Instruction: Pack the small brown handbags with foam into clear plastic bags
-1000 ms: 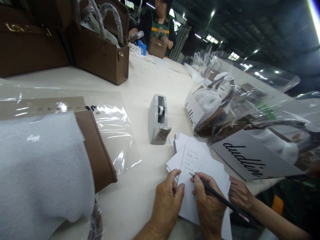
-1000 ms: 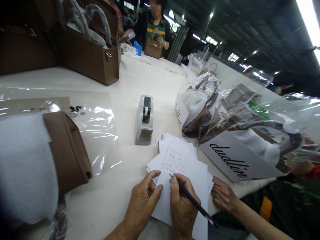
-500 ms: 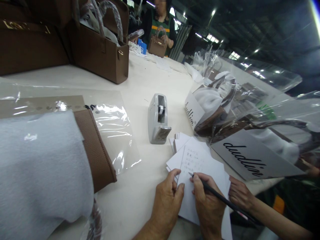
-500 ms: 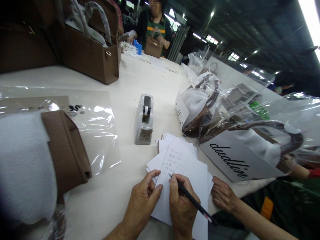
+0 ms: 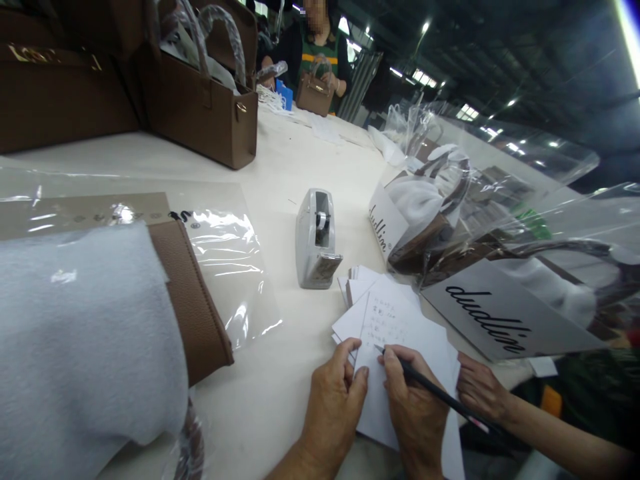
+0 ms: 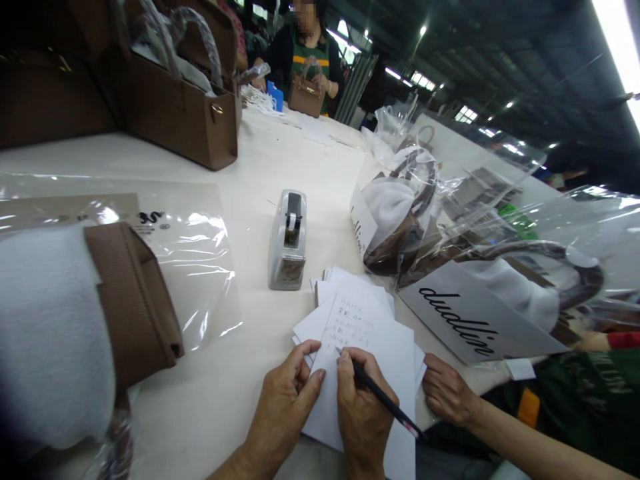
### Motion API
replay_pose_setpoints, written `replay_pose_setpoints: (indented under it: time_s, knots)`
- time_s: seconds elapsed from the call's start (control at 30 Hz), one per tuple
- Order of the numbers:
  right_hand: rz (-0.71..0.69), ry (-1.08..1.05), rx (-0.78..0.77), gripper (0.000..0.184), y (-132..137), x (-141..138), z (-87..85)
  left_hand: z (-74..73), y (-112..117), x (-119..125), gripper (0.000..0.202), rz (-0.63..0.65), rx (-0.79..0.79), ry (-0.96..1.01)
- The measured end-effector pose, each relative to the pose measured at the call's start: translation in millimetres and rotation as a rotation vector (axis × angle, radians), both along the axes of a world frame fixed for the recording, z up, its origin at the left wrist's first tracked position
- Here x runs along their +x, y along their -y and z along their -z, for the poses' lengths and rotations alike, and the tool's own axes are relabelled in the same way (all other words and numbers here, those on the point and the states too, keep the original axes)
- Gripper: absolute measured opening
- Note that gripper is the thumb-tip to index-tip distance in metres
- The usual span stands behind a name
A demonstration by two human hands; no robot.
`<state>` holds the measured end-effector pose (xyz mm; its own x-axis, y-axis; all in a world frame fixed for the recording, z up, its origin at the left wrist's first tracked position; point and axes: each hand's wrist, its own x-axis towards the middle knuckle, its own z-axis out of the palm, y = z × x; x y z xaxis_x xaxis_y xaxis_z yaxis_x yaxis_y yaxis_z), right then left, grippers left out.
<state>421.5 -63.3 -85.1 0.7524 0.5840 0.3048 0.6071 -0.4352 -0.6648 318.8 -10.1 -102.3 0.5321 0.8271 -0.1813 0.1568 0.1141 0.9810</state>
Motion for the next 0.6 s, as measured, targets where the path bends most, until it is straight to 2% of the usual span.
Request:
replay_pose_setpoints:
  time_s: [0.4,0.6]
  knots:
    - [-0.038,0.028,0.020,0.020,1.0,-0.6,2.2,-5.0,-1.5,-1.2,0.031,0.009,-0.017,-0.004]
    - [0.004,0.024,0.023,0.019,0.3,-0.7,3.3,-3.2,-1.2,-0.3,0.031,-0.001,-0.013,-0.014]
